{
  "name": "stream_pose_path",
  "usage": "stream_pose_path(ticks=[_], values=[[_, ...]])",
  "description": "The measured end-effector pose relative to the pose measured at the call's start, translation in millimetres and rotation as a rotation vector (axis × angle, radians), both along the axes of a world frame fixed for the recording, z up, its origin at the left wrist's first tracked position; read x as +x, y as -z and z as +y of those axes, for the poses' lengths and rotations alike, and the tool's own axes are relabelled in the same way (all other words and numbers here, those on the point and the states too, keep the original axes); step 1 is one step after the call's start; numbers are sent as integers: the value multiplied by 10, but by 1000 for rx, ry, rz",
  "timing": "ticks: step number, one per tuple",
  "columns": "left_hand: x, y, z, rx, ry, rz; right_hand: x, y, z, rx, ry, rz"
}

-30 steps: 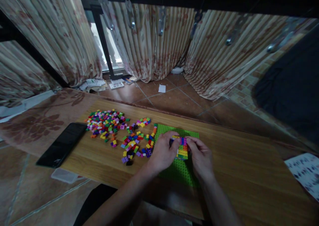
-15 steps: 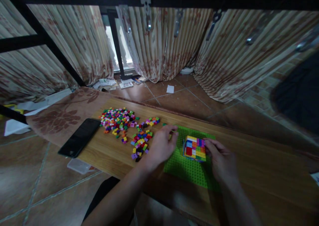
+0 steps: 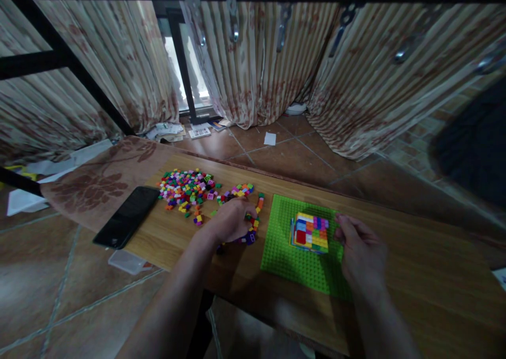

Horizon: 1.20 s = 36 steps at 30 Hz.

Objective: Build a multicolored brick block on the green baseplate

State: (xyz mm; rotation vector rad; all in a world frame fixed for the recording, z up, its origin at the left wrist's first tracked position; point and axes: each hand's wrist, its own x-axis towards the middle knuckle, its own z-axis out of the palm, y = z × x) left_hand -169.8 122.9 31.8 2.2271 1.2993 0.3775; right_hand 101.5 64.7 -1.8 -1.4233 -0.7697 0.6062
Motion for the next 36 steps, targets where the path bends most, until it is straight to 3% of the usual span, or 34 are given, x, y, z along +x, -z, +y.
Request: stream_pose_path(ticks=[17, 36], values=[[40, -99, -23, -19, -39, 225, -11, 12, 4, 5, 5, 14], [64, -45, -36, 43, -86, 194, -20, -5, -4, -2, -9, -22]])
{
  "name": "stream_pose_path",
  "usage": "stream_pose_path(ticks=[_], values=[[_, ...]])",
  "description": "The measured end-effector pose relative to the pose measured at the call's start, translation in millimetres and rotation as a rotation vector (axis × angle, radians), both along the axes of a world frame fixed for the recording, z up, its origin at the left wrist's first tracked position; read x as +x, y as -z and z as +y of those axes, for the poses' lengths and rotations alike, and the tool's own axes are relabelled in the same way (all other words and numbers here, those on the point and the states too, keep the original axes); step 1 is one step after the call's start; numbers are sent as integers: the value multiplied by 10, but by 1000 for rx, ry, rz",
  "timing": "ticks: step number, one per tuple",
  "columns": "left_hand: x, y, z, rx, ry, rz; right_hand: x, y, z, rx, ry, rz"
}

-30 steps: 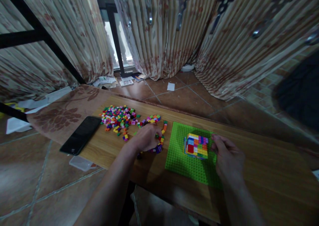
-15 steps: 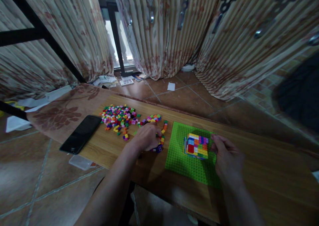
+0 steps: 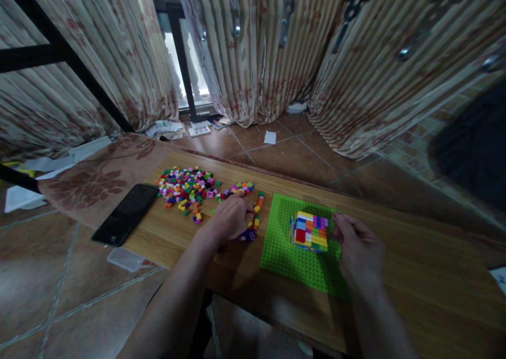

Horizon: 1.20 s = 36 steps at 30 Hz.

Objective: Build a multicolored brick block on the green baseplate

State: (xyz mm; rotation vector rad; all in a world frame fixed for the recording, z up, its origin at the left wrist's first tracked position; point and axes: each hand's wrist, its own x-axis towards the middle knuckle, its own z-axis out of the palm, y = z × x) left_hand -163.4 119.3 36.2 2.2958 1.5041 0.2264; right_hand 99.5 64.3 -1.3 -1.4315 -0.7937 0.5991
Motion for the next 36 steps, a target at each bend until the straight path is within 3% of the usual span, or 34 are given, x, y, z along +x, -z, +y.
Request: stream_pose_path(ticks=[4, 8, 13, 17, 23, 29, 36], values=[[-46, 9, 32, -3, -21, -146, -6, -6, 7, 1, 1, -4], [-31, 3, 56, -67, 90, -463, -19, -2, 28, 23, 6, 1], [129, -18, 16, -375, 98, -930, -96, -66, 1, 91, -7, -169], [278, 8, -27, -526, 37, -1113, -230, -180, -100, 209, -171, -422], [440, -23, -101, -542, 61, -1147, -403, -273, -250, 258, -438, -679], [499, -112, -178, -592, 145, -1041, -423, -217, -284, 306, -454, -807], [496, -89, -194, -645, 196, -964, -381, -246, -341, 257, -527, -814]])
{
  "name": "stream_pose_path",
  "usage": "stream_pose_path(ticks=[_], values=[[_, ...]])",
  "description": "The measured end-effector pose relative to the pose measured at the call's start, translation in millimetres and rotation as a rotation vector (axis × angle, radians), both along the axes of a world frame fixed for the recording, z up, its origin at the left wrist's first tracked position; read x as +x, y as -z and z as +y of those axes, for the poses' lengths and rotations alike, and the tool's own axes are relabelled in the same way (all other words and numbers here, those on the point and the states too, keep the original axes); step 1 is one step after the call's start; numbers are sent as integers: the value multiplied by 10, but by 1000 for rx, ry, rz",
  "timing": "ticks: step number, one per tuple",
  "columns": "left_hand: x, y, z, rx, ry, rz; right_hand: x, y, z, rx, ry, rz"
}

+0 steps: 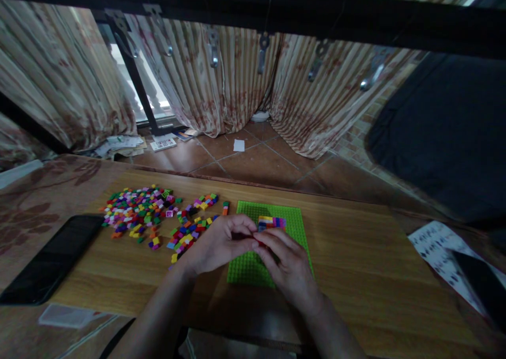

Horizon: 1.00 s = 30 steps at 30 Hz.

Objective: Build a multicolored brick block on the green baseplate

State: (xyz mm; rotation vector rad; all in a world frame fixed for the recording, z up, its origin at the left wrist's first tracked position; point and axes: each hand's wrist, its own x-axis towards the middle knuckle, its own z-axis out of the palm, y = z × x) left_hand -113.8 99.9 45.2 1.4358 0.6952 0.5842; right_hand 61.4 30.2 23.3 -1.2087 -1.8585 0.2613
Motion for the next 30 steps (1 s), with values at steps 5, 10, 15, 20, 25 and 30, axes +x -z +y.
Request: stream_pose_path(ticks=[5, 10, 15, 20, 25, 30], values=[[29, -10, -24, 26, 5, 11, -9, -61, -25, -58, -31, 17], [46, -15, -23, 82, 17, 37, 62, -97, -48, -89, 13, 84], [30, 50, 25, 120, -68, 42, 307, -52, -23, -174, 316, 358], [32, 127, 57, 130, -137, 56, 452, 13, 39, -302, 403, 604], [37, 175, 64, 150, -121, 88, 472, 33, 47, -389, 370, 588], [40, 165, 73, 179, -108, 146, 484, 49, 47, -408, 384, 535]])
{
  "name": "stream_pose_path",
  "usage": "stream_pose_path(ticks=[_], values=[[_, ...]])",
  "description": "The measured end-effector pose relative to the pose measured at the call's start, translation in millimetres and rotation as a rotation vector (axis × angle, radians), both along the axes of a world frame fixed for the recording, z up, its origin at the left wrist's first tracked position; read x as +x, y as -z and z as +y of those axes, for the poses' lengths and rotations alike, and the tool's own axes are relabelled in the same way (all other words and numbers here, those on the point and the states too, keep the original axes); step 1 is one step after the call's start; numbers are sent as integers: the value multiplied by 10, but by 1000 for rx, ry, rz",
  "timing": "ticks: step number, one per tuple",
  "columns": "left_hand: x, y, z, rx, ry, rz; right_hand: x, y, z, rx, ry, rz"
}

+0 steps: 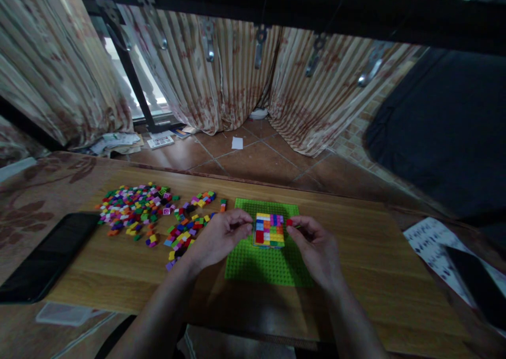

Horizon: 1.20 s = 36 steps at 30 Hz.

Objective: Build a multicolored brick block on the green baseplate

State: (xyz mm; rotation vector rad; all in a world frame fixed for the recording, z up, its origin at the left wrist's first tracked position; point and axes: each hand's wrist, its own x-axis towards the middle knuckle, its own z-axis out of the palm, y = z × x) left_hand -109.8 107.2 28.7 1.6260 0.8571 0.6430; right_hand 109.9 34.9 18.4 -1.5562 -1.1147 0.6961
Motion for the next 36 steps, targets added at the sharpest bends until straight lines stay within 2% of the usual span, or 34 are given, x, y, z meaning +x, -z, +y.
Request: stream_pose_path(ticks=[6, 17, 36], values=[[7, -20, -5, 0, -10, 11, -11, 35, 0, -21, -37, 15], [10, -35, -13, 22, -13, 12, -36, 29, -2, -17, -19, 4], [15, -7, -7, 28, -1, -10, -61, 35, -14, -77, -55, -111]])
